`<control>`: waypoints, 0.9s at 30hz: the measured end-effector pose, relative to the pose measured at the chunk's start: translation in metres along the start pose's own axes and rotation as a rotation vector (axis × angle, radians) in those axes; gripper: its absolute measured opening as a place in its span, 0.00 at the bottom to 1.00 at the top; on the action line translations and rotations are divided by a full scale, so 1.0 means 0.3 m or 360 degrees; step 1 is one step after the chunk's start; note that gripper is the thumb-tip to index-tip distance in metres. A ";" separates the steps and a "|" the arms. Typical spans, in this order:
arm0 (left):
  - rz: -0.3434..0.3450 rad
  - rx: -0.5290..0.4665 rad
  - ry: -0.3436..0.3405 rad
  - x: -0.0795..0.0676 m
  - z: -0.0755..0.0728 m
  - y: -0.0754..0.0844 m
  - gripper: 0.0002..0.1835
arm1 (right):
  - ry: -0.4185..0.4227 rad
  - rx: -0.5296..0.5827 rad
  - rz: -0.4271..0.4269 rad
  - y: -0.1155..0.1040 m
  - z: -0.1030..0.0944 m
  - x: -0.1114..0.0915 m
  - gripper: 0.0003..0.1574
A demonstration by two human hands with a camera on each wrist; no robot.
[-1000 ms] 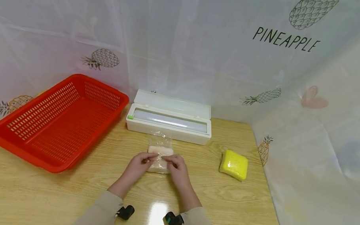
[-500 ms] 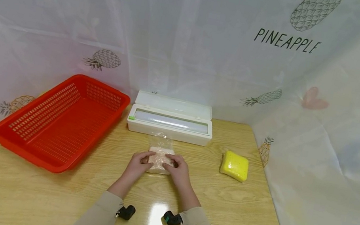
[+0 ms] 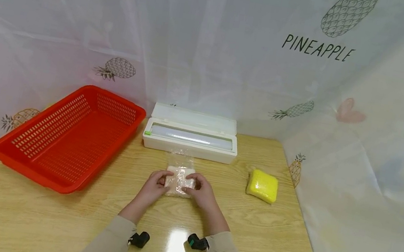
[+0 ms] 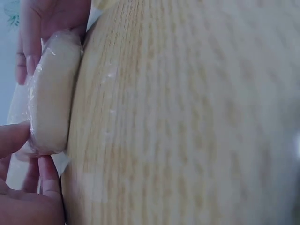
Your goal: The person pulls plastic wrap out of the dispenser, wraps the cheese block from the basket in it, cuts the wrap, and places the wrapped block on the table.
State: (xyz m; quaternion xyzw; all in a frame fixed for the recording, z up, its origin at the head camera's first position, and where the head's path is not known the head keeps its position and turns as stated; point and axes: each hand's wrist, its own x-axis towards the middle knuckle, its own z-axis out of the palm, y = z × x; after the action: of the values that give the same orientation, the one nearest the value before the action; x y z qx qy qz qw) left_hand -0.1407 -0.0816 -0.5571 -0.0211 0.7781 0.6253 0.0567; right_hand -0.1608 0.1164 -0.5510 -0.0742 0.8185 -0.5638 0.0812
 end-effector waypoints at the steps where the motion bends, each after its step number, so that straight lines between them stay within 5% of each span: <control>1: 0.0034 0.0004 -0.0005 -0.002 -0.001 -0.002 0.21 | -0.0028 -0.0014 -0.0007 0.002 -0.002 -0.003 0.20; 6: 0.0159 -0.0001 -0.0053 -0.014 -0.004 -0.004 0.16 | -0.0129 -0.0040 -0.0110 0.008 -0.007 -0.025 0.18; 13: 0.0194 0.0000 -0.0124 -0.036 -0.005 -0.003 0.21 | -0.0172 -0.0017 -0.0231 0.005 -0.008 -0.066 0.21; 18: 0.0141 -0.0147 -0.0113 -0.068 -0.005 0.008 0.23 | -0.0115 0.0018 -0.0188 -0.012 0.004 -0.111 0.24; 22: 0.0094 -0.0290 -0.0086 -0.118 0.000 0.041 0.21 | -0.0015 0.0134 -0.0103 -0.098 0.011 -0.173 0.27; 27: -0.0004 -0.0473 -0.0079 -0.183 0.031 0.070 0.26 | 0.0144 0.0273 -0.0158 -0.172 0.020 -0.223 0.27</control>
State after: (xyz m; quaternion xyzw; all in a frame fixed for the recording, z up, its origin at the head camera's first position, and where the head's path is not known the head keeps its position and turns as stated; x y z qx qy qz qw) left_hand -0.0879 -0.0701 -0.5323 -0.0149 0.6752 0.7339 0.0731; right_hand -0.0927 0.1069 -0.5017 -0.0819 0.7655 -0.6378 0.0223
